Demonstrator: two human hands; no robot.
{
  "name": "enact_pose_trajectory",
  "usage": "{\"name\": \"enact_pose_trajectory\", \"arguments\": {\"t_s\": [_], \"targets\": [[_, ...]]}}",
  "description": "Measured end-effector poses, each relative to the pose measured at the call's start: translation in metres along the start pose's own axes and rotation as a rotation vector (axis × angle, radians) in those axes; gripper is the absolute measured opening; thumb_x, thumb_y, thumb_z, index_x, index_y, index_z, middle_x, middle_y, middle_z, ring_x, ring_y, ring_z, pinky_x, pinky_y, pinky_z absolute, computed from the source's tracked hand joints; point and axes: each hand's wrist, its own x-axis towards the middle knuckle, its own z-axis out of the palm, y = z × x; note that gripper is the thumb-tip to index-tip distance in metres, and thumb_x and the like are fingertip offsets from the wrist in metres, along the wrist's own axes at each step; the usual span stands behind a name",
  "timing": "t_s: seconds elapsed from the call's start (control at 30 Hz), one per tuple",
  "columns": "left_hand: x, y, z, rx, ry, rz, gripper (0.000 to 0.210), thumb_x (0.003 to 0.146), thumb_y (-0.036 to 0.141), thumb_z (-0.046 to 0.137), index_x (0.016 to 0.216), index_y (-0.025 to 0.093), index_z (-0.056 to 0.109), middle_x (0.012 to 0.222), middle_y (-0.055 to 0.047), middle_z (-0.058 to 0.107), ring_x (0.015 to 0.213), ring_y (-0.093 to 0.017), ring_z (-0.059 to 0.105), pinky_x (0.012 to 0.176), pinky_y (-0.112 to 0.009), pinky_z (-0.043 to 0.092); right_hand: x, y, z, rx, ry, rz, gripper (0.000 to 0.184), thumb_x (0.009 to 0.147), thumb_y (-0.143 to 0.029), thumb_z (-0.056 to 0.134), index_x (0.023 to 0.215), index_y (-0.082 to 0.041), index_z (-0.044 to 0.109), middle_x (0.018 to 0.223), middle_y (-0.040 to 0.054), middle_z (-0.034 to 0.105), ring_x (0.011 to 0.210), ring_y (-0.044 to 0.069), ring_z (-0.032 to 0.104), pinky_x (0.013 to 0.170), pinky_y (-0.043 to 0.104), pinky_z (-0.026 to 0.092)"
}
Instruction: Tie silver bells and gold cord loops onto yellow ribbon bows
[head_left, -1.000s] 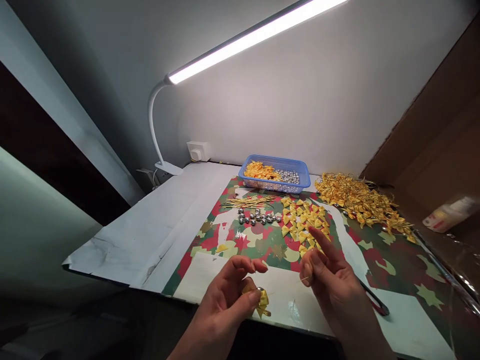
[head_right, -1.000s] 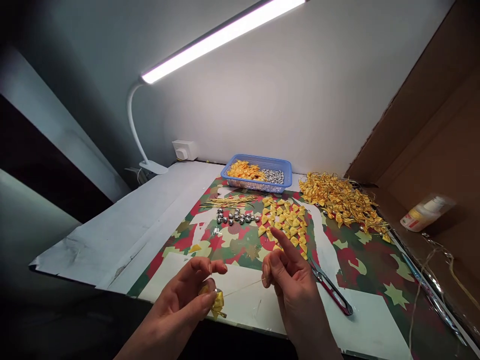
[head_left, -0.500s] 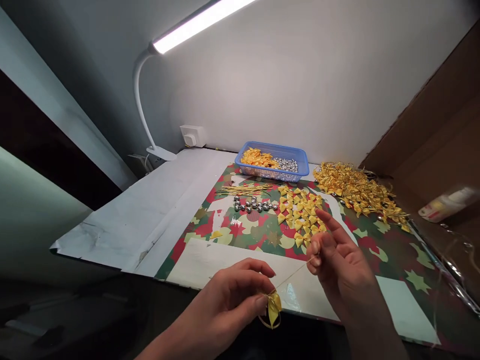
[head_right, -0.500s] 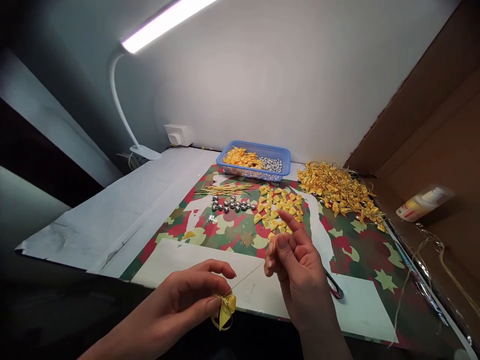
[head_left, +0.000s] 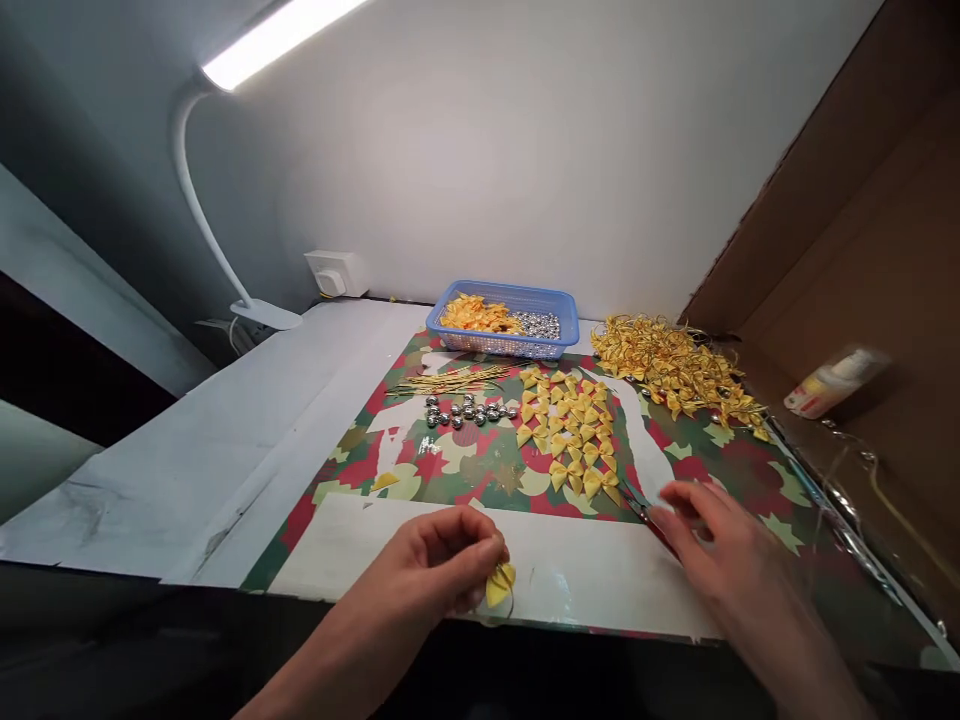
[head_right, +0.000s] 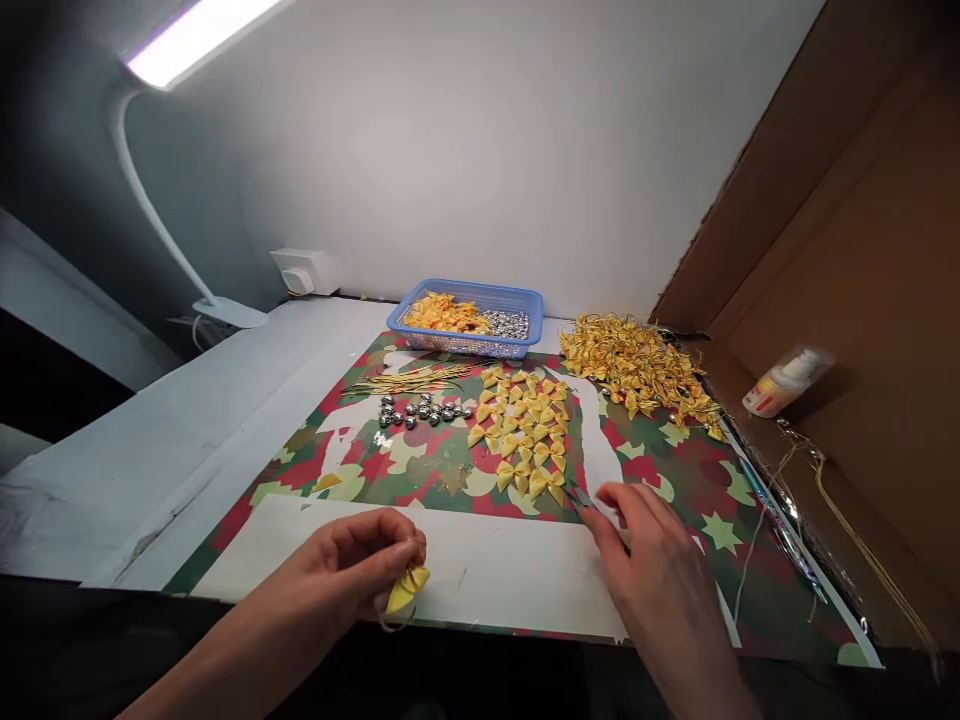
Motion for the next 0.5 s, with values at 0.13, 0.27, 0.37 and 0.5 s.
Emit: {"name": "enact_pose_trajectory", "arguments": {"t_s": [0.13,0.27,0.37,0.5], "targets": [[0.004,0.003,0.0,-0.035,0.054,0.02,0.024,0.083,0.036,0.081,0.079,0.016,0.069,0.077,0.0,0.072,0.058,-0.007,0.049,0.057,-0.017,0.041,-0.02,0.037,0.001,-0.443,0.01,-0.225,0.027,0.094,-0.045,0.049,0.099,-0.022,0.063,0.094,0.0094,0.071,0.08,0.03,0.068,0.066,0.04,0.048],[0.002,0.005,0.005,-0.048,0.082,0.056,0.028,0.082,0.039,0.082,0.078,0.016,0.066,0.077,0.0,0.073,0.056,-0.007,0.053,0.055,-0.018,0.041,-0.025,0.046,0.006,-0.558,0.055,-0.302,0.027,0.099,-0.026,0.035,0.099,-0.021,0.061,0.088,0.0119,0.071,0.077,0.029,0.07,0.066,0.04,0.049],[-0.004,0.006,0.007,-0.045,0.091,0.081,0.027,0.085,0.039,0.078,0.079,0.016,0.065,0.077,0.0,0.073,0.055,-0.007,0.054,0.054,-0.018,0.042,-0.028,0.029,0.004,-0.347,0.107,-0.132,0.028,0.101,-0.027,0.032,0.102,-0.022,0.06,0.086,0.0105,0.07,0.073,0.027,0.068,0.064,0.038,0.049],[-0.01,0.006,0.008,-0.026,0.061,0.112,0.028,0.086,0.041,0.077,0.08,0.018,0.063,0.077,-0.001,0.074,0.057,-0.01,0.056,0.057,-0.021,0.045,-0.047,-0.014,0.01,0.347,-0.112,0.169,0.038,0.101,-0.054,0.038,0.113,-0.028,0.062,0.081,0.0049,0.066,0.064,0.02,0.061,0.061,0.031,0.05]]}}
